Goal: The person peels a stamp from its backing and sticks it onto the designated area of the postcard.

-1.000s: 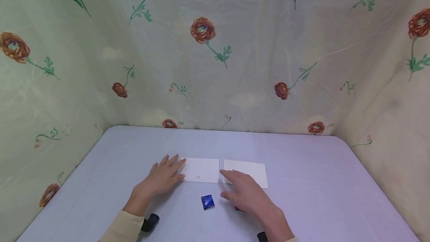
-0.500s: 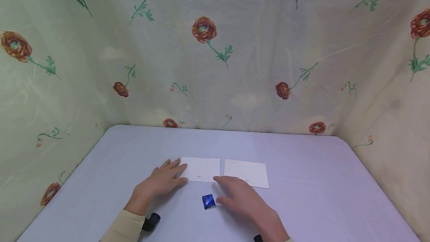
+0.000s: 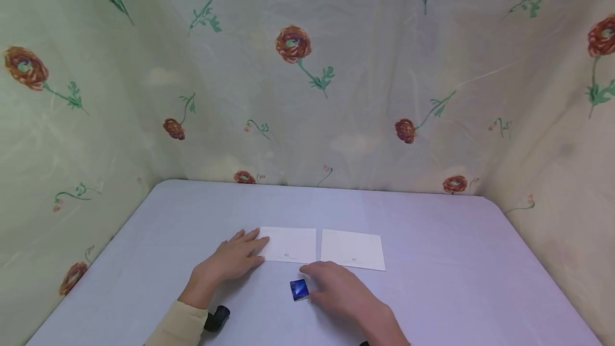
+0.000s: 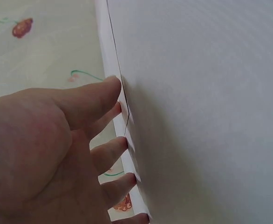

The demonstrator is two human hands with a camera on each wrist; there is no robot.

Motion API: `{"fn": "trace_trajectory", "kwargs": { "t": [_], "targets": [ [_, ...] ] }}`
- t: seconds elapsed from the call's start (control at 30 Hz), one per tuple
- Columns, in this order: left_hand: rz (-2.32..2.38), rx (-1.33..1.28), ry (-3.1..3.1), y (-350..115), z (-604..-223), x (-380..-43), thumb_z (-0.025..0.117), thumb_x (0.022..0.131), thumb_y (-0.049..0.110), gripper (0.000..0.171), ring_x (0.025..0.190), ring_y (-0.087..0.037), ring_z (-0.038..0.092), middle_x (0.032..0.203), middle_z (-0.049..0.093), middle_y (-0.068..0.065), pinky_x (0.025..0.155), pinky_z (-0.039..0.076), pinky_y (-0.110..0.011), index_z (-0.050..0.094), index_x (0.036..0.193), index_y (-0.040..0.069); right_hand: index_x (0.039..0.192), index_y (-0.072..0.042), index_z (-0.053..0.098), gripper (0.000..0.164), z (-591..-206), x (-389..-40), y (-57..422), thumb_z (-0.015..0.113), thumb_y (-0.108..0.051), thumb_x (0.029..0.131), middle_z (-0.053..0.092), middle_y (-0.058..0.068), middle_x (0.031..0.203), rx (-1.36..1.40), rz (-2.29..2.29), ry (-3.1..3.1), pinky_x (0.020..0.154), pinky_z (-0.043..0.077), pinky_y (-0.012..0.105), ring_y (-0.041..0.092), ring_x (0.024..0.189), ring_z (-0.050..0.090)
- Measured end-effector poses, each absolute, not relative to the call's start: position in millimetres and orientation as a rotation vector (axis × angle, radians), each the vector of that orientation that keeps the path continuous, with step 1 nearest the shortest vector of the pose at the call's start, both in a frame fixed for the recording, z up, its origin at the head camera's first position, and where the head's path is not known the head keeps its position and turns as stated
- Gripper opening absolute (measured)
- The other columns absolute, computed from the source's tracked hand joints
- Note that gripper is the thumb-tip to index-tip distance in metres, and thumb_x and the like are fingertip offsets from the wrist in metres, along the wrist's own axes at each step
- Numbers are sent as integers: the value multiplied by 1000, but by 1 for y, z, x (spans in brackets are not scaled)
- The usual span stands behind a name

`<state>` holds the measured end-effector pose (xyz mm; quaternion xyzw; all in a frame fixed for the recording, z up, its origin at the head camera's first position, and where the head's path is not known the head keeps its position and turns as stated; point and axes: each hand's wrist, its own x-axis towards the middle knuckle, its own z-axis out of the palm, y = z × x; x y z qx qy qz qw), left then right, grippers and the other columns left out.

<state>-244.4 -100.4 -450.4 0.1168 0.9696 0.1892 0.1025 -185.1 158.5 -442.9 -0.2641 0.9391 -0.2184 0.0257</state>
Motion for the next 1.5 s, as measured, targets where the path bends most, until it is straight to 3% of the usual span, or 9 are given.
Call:
{"fn": "trace_trajectory", "kwargs": {
  "t": [0.53, 1.13, 1.5],
  "targets": [
    [515, 337, 2882, -99, -452, -247, 60, 97, 35, 52, 152, -38, 25, 161, 36, -5, 117, 22, -67, 50, 147, 22, 114, -13, 72, 32, -443, -180, 147, 74, -8, 82, 71, 0, 118, -855, -559, 2980, 99, 51, 44, 21, 113, 65],
    [519, 344, 2900, -97, -451, -244, 61, 96, 35, 53, 151, -39, 26, 160, 37, -6, 117, 22, -67, 51, 146, 20, 110, -15, 75, 32, -443, -180, 141, 74, -2, 81, 70, -4, 112, -851, -579, 2959, 95, 53, 42, 18, 107, 65],
    [482, 348, 2884, -97, -450, -245, 60, 97, 36, 55, 152, -38, 25, 161, 35, -6, 117, 22, -67, 48, 148, 20, 100, -18, 78, 26, -443, -179, 140, 76, -5, 77, 66, -8, 102, -918, -503, 3013, 86, 54, 36, 11, 95, 60]
  ]
}}
